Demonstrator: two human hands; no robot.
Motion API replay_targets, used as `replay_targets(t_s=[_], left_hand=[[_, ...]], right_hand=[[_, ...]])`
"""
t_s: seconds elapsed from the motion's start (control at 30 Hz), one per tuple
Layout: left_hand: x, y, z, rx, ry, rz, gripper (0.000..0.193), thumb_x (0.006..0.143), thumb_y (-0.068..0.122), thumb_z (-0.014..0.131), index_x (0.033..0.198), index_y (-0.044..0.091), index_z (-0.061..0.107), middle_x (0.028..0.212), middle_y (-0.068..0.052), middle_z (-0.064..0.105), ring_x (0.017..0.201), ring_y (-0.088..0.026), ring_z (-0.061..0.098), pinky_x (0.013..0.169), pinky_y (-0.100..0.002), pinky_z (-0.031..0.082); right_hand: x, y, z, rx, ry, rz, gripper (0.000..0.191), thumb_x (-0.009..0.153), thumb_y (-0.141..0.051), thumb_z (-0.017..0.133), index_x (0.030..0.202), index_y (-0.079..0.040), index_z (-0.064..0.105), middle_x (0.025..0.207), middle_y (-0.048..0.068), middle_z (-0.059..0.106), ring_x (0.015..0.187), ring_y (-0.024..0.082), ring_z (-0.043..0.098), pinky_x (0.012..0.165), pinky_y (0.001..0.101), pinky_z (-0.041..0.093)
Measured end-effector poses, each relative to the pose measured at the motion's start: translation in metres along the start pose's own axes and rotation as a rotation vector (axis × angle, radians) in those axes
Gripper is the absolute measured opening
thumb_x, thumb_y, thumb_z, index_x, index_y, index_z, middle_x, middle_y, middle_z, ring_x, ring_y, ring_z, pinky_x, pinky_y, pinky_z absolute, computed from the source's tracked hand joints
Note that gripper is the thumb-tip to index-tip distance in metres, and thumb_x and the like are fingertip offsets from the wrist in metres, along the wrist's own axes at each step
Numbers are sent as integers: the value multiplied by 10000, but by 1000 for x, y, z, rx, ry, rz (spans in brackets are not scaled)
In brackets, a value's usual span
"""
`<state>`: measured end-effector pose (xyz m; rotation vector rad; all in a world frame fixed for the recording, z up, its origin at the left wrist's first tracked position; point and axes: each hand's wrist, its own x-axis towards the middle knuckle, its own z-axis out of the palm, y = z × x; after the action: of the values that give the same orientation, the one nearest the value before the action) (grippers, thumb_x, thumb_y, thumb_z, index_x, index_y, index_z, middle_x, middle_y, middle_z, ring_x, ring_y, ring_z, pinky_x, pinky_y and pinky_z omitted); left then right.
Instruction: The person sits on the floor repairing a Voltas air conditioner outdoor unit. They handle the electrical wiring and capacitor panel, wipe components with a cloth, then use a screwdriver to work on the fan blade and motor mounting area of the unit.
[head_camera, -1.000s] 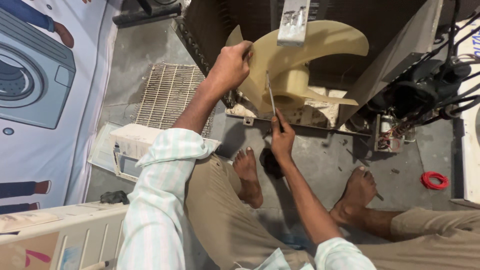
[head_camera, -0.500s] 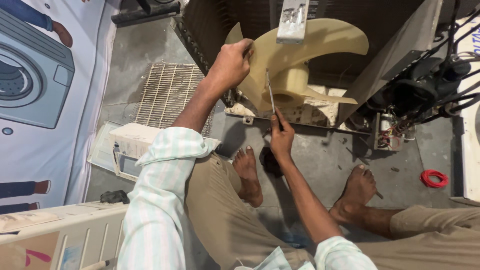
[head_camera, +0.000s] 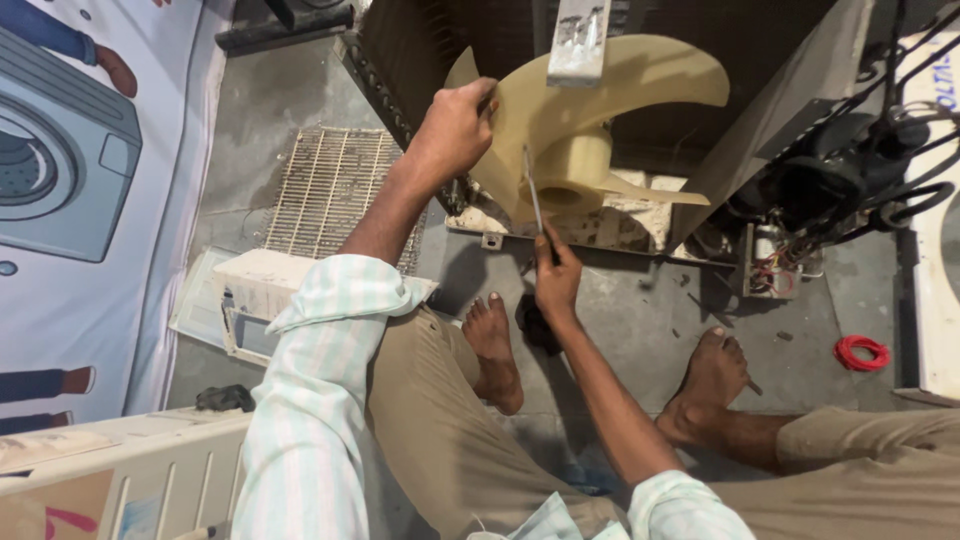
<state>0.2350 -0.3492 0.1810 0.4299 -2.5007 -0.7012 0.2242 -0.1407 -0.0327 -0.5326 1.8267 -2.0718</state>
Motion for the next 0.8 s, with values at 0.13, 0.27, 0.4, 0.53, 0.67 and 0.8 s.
replay_targets(t_s=[0.13, 0.27, 0.4, 0.53, 0.67, 0.8], left_hand=[[0, 0, -3, 34, -11, -31, 240, 944, 78, 627, 1162, 7, 700, 967, -281, 705, 970, -436, 689, 813, -482, 557], [-2, 1, -3, 5, 6, 15, 232, 946, 73, 629, 1154, -5, 694, 995, -276, 709, 983, -436, 692, 824, -469, 569], [-2, 1, -3, -1, -22, -31, 220, 963, 81, 622, 1151, -4, 697, 983, -269, 715, 982, -434, 695, 819, -473, 564], [-1, 1, -3, -5, -12, -25, 237, 953, 78, 620, 1162, -4, 696, 981, -270, 716, 984, -426, 699, 827, -463, 573], [-2, 0, -1, 29, 2, 15, 248, 952, 89, 636, 1170, -12, 695, 992, -277, 715, 971, -436, 695, 826, -474, 562], [-2, -1, 0, -12, -8, -21, 249, 959, 94, 629, 1177, -7, 696, 990, -270, 717, 983, -424, 702, 835, -459, 571]], right_hand=[[-12, 2, 1, -74, -6, -75, 349, 1060, -203, 653, 1383, -72, 656, 885, -59, 651, 780, 27, 513, 680, 210, 453], [-5, 0, 2, 28, -15, 85, 394, 1045, -251, 640, 1411, -107, 663, 808, -38, 585, 703, 46, 471, 607, 226, 417], [-1, -1, 0, 26, -19, 97, 400, 1060, -272, 643, 1426, -113, 669, 797, -2, 577, 709, 71, 489, 624, 242, 437], [-21, 1, 1, -170, -21, -18, 384, 1054, -254, 638, 1399, -84, 646, 917, 6, 706, 802, 82, 565, 736, 255, 505], [-22, 3, 2, -135, -30, 60, 391, 1042, -245, 647, 1401, -89, 662, 931, 90, 707, 805, 134, 577, 738, 304, 511], [-3, 3, -6, -219, -39, -200, 344, 1062, -224, 648, 1372, -78, 671, 1096, 117, 769, 975, 146, 694, 870, 316, 538]])
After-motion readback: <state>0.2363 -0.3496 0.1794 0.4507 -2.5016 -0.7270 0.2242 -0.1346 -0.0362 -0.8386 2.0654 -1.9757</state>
